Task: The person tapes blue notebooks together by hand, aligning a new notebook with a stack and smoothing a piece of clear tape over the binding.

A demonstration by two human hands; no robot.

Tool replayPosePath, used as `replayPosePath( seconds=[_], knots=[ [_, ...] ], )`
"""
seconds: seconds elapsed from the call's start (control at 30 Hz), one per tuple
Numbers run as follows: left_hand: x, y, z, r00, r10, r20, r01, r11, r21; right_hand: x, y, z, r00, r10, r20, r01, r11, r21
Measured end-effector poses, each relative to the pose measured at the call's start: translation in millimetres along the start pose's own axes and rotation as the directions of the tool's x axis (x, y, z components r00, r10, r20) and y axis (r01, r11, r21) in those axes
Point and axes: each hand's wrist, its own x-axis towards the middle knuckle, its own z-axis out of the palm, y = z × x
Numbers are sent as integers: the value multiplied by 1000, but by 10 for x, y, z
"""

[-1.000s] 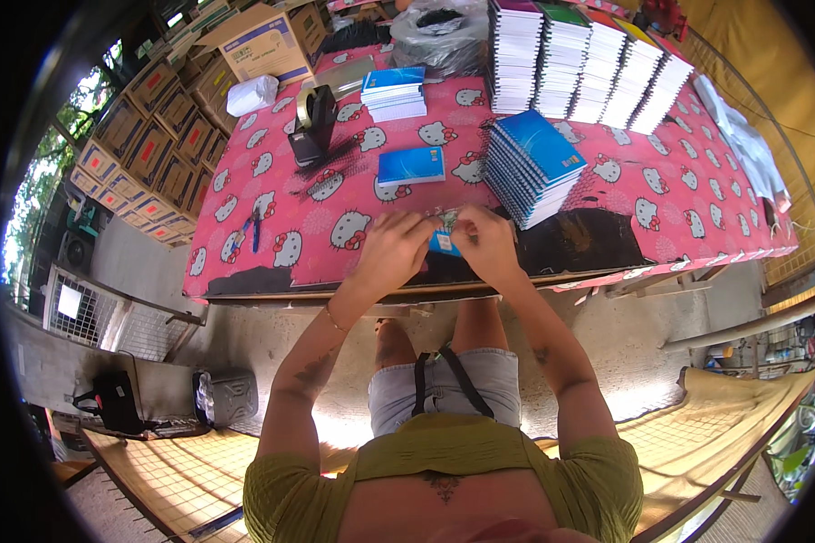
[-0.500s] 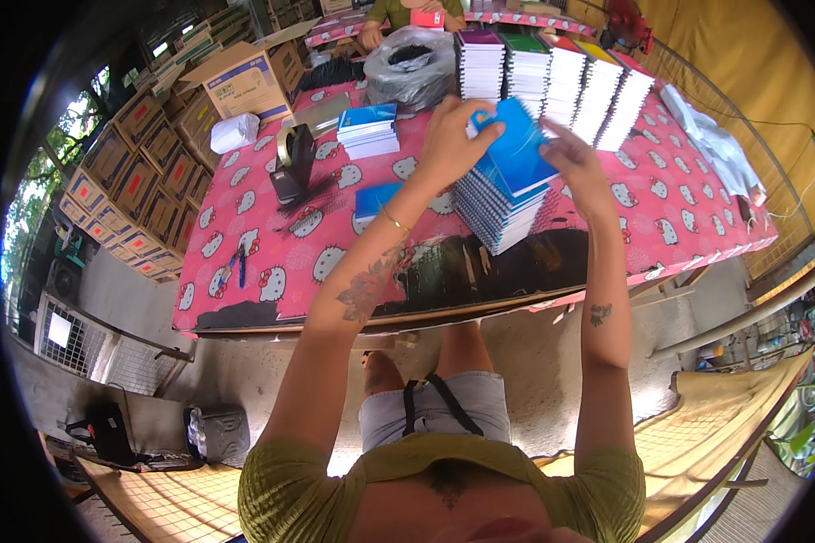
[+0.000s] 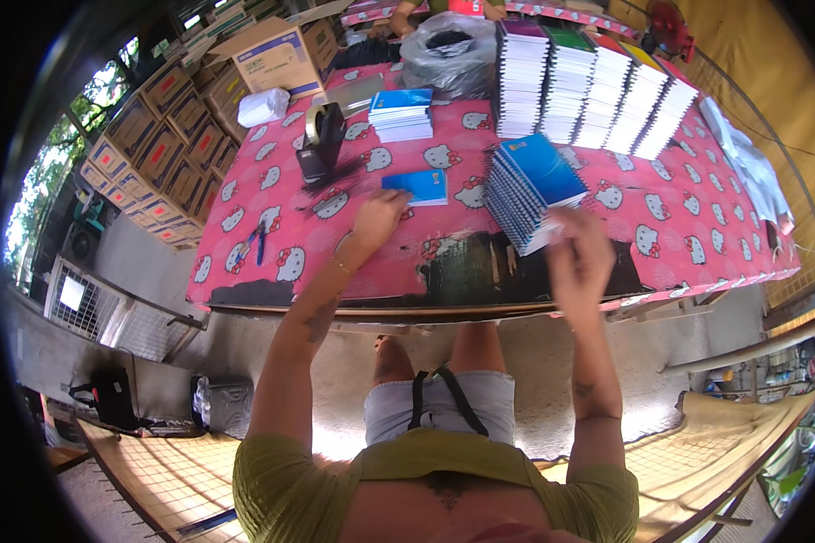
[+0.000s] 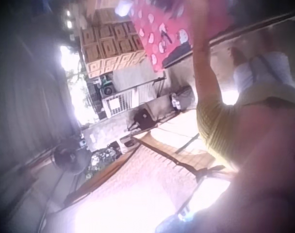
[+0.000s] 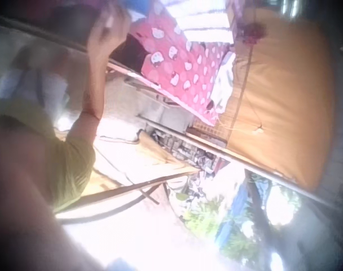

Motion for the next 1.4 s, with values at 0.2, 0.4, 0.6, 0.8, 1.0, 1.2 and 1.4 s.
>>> replayPosePath(
  seconds=[0.2, 0.4, 0.6, 0.8, 1.0, 1.2, 1.4],
  knots=[
    [72, 437, -398, 999, -11, -32, 11, 1000, 14, -455, 173, 909, 979, 156, 130, -173, 976, 130],
    [30, 754, -458, 999, 25, -28, -34, 921, -388, -946, 795, 1235, 841, 451, 301, -535, 776, 334],
    [-439, -682, -332, 938, -335, -86, 346, 922, 177, -828, 529, 1424, 803, 448, 392, -585, 719, 375],
    [-371, -253, -378, 893, -387, -230, 373, 922, -105, -788, 629, 1429, 710, 414, 570, -670, 646, 366],
    [-667, 700, -842, 889, -450, -80, 368, 808, -460, -880, 768, 1485, 708, 426, 563, -687, 599, 412],
    [-762, 725, -741, 868, -473, -152, 363, 812, -457, -826, 708, 1485, 698, 414, 584, -689, 612, 389],
    [-783, 643, -849, 917, -373, -144, 297, 877, -378, -821, 697, 1444, 709, 338, 619, -600, 751, 277]
  ],
)
